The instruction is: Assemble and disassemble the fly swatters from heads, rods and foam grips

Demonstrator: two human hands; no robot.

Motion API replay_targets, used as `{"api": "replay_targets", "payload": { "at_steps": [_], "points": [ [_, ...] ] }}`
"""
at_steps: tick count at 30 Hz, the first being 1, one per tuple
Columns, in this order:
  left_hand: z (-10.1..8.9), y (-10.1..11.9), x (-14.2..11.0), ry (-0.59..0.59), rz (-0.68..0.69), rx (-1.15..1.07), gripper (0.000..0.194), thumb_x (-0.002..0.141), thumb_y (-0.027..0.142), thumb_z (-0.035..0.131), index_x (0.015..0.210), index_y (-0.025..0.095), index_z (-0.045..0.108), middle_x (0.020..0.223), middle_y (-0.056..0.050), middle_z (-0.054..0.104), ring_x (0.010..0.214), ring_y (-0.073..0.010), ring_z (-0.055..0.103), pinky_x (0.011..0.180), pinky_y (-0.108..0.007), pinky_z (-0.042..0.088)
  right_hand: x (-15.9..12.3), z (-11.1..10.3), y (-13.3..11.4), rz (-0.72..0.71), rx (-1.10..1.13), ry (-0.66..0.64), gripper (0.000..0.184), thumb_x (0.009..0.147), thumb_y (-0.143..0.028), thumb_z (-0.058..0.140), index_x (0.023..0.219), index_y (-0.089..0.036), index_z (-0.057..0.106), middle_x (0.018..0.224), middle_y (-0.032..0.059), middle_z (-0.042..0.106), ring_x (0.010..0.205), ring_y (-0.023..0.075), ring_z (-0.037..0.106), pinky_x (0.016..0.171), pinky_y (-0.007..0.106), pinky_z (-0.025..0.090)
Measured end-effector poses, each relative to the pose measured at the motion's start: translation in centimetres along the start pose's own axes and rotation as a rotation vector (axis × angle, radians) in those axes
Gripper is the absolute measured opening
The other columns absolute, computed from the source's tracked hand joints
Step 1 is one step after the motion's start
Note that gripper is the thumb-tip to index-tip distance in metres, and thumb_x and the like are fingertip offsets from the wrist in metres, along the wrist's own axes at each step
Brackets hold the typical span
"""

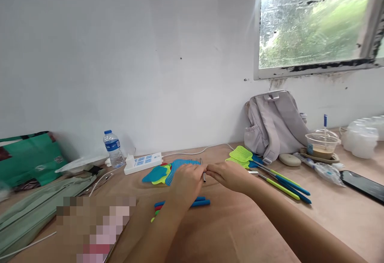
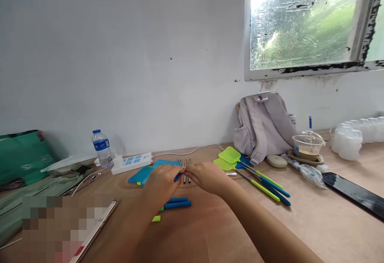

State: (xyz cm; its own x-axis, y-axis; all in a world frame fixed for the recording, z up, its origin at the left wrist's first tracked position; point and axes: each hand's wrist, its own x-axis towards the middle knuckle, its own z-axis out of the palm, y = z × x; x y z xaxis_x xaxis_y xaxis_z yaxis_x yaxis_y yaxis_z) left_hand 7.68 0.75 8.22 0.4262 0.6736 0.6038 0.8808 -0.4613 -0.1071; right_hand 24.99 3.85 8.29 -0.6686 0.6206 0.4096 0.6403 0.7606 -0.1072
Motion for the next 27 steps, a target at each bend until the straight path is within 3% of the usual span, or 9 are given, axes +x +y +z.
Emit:
{"api": "replay_targets", "payload": {
  "at_steps": [4, 7, 12, 15, 17, 20, 23, 25, 27],
  "points": [
    [-2.2, -0.3, 0.3, -0.281, -0.235, -0.177, 0.012, 0.072, 0.019, 0.056, 0.072, 0.023, 0.067, 0.069, -0.001, 0.068, 0.066, -0.0183, 0.06, 0.054, -0.025, 0.037, -0.1, 0.8, 1.2, -0.166, -0.203, -0.003, 0.022, 0.091, -0.03, 0.037, 0.085, -0.022, 0.057, 0.073, 0.0031, 0.064, 0.053, 0.0126, 0.051, 0.048, 0.028, 0.017],
    [-4.0, -0.6, 0.5, -0.375, -0.323, -0.305, 0.01, 0.069, 0.026, 0.057, 0.065, 0.022, 0.066, 0.066, 0.0, 0.064, 0.063, -0.0166, 0.057, 0.051, -0.024, 0.033, -0.2, 0.8, 1.3, -0.321, -0.277, 0.038, 0.021, 0.091, -0.021, 0.036, 0.083, -0.022, 0.055, 0.07, 0.0026, 0.061, 0.052, 0.0118, 0.047, 0.048, 0.029, 0.016],
    [-5.9, -1.2, 0.4, -0.482, -0.341, -0.416, 0.018, 0.063, 0.036, 0.062, 0.056, 0.02, 0.059, 0.055, 0.004, 0.053, 0.055, -0.0133, 0.049, 0.046, -0.022, 0.026, -0.3, 0.9, 0.5, -0.476, -0.317, 0.139, 0.021, 0.089, -0.014, 0.035, 0.084, -0.022, 0.053, 0.069, 0.0018, 0.058, 0.058, 0.0129, 0.045, 0.051, 0.03, 0.019],
    [-6.5, -2.5, -0.2, -0.587, -0.346, -0.458, 0.018, 0.061, 0.037, 0.064, 0.055, 0.02, 0.059, 0.053, 0.005, 0.051, 0.052, -0.0133, 0.048, 0.045, -0.022, 0.025, -0.4, 1.2, 1.6, -0.507, -0.303, 0.195, 0.023, 0.09, -0.015, 0.033, 0.087, -0.022, 0.054, 0.068, 0.0021, 0.058, 0.059, 0.0137, 0.045, 0.053, 0.029, 0.021],
    [-7.0, -4.5, -1.0, -0.619, -0.377, -0.425, 0.014, 0.055, 0.033, 0.068, 0.054, 0.021, 0.061, 0.055, 0.004, 0.054, 0.055, -0.0151, 0.05, 0.046, -0.021, 0.026, -0.8, 1.2, 3.4, -0.395, -0.266, 0.262, 0.023, 0.09, -0.016, 0.033, 0.085, -0.022, 0.055, 0.069, 0.003, 0.059, 0.059, 0.0144, 0.045, 0.053, 0.029, 0.022],
    [-7.8, -8.6, -2.1, -0.481, -0.54, -0.436, 0.017, 0.055, 0.038, 0.07, 0.057, 0.022, 0.064, 0.063, 0.001, 0.061, 0.064, -0.0186, 0.055, 0.051, -0.022, 0.034, -1.7, 0.8, 6.5, -0.042, -0.108, 0.413, 0.017, 0.088, -0.025, 0.039, 0.08, -0.022, 0.054, 0.07, 0.0031, 0.058, 0.059, 0.0147, 0.044, 0.054, 0.028, 0.022],
    [-7.6, -12.3, -2.5, -0.119, -0.837, -0.584, 0.024, 0.058, 0.042, 0.068, 0.069, 0.021, 0.066, 0.066, 0.001, 0.06, 0.062, -0.017, 0.054, 0.05, -0.021, 0.037, -2.2, 1.0, 8.1, 0.231, 0.297, 0.571, 0.023, 0.084, -0.033, 0.045, 0.065, -0.021, 0.047, 0.057, -0.0019, 0.045, 0.053, 0.013, 0.036, 0.054, 0.027, 0.021],
    [-6.5, -13.7, -2.3, 0.194, -1.044, -0.749, 0.021, 0.059, 0.036, 0.068, 0.071, 0.019, 0.063, 0.063, 0.002, 0.058, 0.056, -0.0133, 0.051, 0.047, -0.02, 0.037, -1.8, 1.8, 8.1, 0.3, 0.616, 0.637, 0.035, 0.081, -0.039, 0.049, 0.054, -0.021, 0.037, 0.051, -0.0043, 0.031, 0.05, 0.0115, 0.028, 0.051, 0.026, 0.02],
    [-4.7, -14.2, -1.9, 0.407, -1.182, -0.88, 0.017, 0.061, 0.027, 0.066, 0.073, 0.017, 0.06, 0.057, 0.004, 0.053, 0.046, -0.0094, 0.046, 0.042, -0.018, 0.035, -1.2, 2.8, 7.5, 0.315, 0.808, 0.645, 0.043, 0.078, -0.045, 0.05, 0.049, -0.021, 0.029, 0.05, -0.0053, 0.022, 0.048, 0.0102, 0.022, 0.048, 0.025, 0.017]
  ]
}}
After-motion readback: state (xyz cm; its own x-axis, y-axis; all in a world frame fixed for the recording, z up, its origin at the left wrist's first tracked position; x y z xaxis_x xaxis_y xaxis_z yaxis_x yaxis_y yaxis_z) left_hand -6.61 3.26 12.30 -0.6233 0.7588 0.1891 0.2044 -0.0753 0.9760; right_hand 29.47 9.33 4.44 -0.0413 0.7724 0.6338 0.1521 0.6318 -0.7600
